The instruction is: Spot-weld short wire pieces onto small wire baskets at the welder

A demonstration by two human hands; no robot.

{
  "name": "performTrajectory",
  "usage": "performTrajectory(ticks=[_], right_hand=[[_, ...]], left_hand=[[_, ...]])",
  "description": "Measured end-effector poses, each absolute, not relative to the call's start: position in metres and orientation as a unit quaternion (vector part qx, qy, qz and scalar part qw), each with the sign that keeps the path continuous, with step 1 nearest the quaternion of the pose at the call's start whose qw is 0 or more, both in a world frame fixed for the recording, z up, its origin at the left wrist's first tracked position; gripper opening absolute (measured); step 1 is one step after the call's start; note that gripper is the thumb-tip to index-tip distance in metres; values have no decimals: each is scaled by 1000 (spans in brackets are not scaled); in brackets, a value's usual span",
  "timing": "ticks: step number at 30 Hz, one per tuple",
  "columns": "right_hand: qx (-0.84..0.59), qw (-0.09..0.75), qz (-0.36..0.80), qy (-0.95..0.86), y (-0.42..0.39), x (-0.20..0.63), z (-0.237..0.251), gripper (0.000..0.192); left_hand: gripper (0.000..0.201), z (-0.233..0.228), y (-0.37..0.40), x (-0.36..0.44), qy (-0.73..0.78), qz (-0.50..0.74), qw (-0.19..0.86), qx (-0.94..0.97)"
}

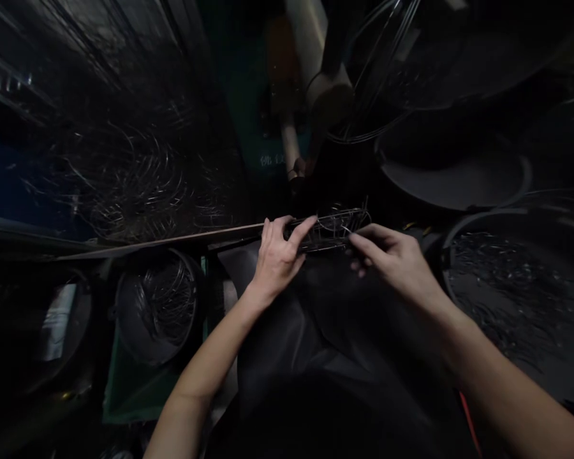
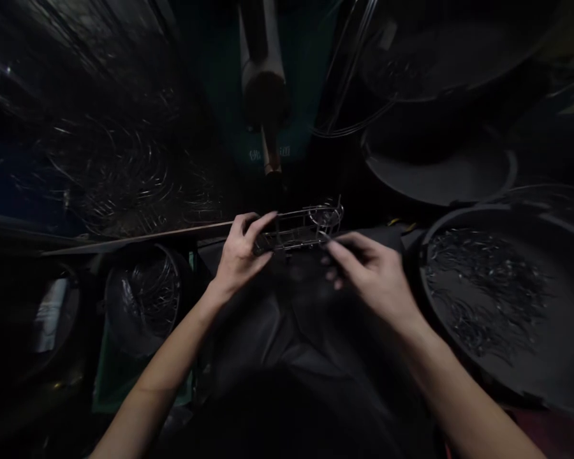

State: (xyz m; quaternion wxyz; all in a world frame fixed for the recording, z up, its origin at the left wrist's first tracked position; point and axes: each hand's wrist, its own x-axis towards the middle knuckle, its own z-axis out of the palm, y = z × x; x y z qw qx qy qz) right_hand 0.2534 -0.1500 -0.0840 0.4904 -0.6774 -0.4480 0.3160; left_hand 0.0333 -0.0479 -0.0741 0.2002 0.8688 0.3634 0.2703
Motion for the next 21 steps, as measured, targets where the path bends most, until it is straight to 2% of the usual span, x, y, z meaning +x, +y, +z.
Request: performTrajectory(ticks=[4, 9, 14, 21], right_hand=[[-657, 487, 394, -419, -105, 221, -76, 34], [-661, 521, 300, -450, -100, 197, -78, 24], [-670, 508, 202, -503, -99, 191, -81, 23], [-663, 512, 158, -523, -87, 197, -90, 24]], left_hand=[[61, -82, -51, 40, 371, 285, 129, 874], [59, -86, -51, 39, 382, 280, 115, 874], [58, -91, -45, 41, 389, 298, 140, 860], [59, -101, -36, 48, 377, 326, 100, 861]])
